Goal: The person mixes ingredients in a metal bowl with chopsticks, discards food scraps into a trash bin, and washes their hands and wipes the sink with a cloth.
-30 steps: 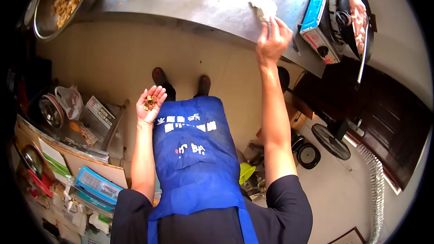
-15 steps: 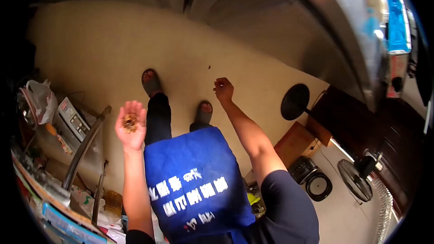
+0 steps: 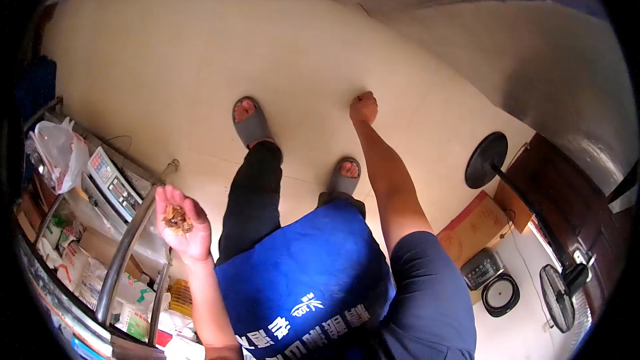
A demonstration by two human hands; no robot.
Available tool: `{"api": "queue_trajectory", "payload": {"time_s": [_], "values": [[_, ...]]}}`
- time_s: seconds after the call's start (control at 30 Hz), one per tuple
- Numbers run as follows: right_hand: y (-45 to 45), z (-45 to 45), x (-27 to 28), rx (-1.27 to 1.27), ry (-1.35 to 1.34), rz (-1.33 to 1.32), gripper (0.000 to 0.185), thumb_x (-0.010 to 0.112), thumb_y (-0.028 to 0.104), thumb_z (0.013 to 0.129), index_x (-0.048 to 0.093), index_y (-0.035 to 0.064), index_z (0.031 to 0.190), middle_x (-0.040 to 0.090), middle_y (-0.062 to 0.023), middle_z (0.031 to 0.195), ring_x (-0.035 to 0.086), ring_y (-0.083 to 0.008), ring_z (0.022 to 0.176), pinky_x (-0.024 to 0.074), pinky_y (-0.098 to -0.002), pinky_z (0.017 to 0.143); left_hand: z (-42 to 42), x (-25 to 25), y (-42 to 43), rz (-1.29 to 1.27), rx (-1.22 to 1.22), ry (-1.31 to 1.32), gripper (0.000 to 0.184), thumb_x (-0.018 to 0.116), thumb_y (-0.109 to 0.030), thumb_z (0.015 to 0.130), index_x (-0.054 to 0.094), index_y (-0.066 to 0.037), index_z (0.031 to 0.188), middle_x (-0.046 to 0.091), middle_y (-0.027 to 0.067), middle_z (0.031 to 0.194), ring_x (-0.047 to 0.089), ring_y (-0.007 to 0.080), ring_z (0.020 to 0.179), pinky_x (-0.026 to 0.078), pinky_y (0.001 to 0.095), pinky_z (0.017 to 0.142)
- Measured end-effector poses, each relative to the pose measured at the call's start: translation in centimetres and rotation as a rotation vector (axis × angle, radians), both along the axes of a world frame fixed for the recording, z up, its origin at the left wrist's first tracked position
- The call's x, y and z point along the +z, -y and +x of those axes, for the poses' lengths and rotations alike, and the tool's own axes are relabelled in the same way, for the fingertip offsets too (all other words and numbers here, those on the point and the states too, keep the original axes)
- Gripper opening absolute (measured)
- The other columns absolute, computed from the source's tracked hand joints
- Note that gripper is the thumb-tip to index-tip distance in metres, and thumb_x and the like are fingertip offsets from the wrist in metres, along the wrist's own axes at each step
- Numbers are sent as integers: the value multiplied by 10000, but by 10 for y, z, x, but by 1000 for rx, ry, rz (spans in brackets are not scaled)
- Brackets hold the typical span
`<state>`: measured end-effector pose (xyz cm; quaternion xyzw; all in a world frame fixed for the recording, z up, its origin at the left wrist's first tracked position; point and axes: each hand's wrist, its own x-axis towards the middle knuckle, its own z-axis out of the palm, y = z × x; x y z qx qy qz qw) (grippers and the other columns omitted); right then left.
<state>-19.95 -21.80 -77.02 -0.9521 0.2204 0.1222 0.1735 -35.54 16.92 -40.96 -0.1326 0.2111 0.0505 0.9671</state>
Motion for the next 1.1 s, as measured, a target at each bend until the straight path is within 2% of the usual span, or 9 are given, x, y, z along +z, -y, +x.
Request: {"api": "queue_trajectory", "payload": {"time_s": [0.13, 0.2, 0.27, 0.33, 0.47, 0.57, 0.77, 0.9, 1.1], "values": [[-15, -14, 39, -9, 78, 290, 106, 678, 152, 857, 640, 58, 826, 687, -115, 723, 690, -286, 695, 548, -413, 652, 10, 7, 2, 13, 8, -27, 483, 380, -345, 1077, 644, -1, 1290, 591, 233, 1366, 515, 379, 1345, 361, 531, 1177], [-53, -13, 130, -62, 41, 644, 67, 647, 111, 916, 636, 48, 895, 671, -55, 716, 656, -136, 646, 517, -306, 600, 19, 17, 7, 70, -11, -86, 448, 424, -321, 1065, 662, 5, 1258, 613, 240, 1333, 541, 381, 1318, 380, 540, 1163], [-97, -19, 247, -58, 2, 966, 34, 590, 60, 960, 616, 61, 938, 654, -24, 794, 636, -112, 662, 500, -261, 600, 25, 36, 10, 84, 15, -208, 385, 477, -274, 1048, 688, 15, 1190, 658, 236, 1264, 599, 373, 1251, 444, 538, 1119], [-135, -20, 379, 100, 11, 1178, 30, 634, 61, 927, 628, 53, 955, 643, -17, 831, 614, -99, 704, 503, -261, 622, 38, 65, 17, 117, 54, -257, 328, 507, -228, 1044, 678, 10, 1191, 671, 206, 1255, 608, 333, 1248, 481, 513, 1096], [-194, 4, 600, 709, 302, 986, 98, 667, 38, 877, 656, 21, 973, 630, -73, 793, 630, -156, 686, 506, -282, 604, 68, 149, 32, 33, 88, -198, 355, 477, -260, 1061, 667, 23, 1160, 671, 213, 1243, 603, 360, 1242, 472, 502, 1108], [-222, 17, 683, 1002, 450, 714, 166, 704, 92, 820, 670, 50, 977, 642, -119, 857, 665, -293, 721, 557, -377, 632, 87, 222, 41, 120, 20, -90, 395, 433, -303, 1077, 677, -1, 1151, 653, 193, 1267, 557, 329, 1285, 422, 471, 1144], [-251, 30, 773, 1132, 557, 363, 230, 693, 151, 819, 672, 77, 1036, 648, -114, 968, 696, -275, 791, 580, -371, 653, 122, 312, 23, 116, -55, -54, 367, 497, -289, 1055, 715, 3, 1095, 701, 176, 1181, 604, 310, 1213, 467, 421, 1090], [-250, 50, 831, 949, 648, 460, 234, 698, 89, 838, 701, 75, 1072, 662, -103, 935, 698, -284, 759, 591, -379, 639, 145, 357, -6, 30, -69, 53, 324, 531, -238, 1040, 730, 18, 1040, 721, 183, 1129, 661, 302, 1135, 526, 452, 1044], [-151, 133, 833, 557, 744, 136, 170, 648, 43, 849, 706, 82, 1004, 662, -144, 939, 663, -343, 812, 560, -444, 719, 162, 374, -49, 40, -136, 86, 274, 550, -184, 1033, 713, 35, 1024, 729, 172, 1083, 689, 276, 1068, 528, 459, 1058]]}}
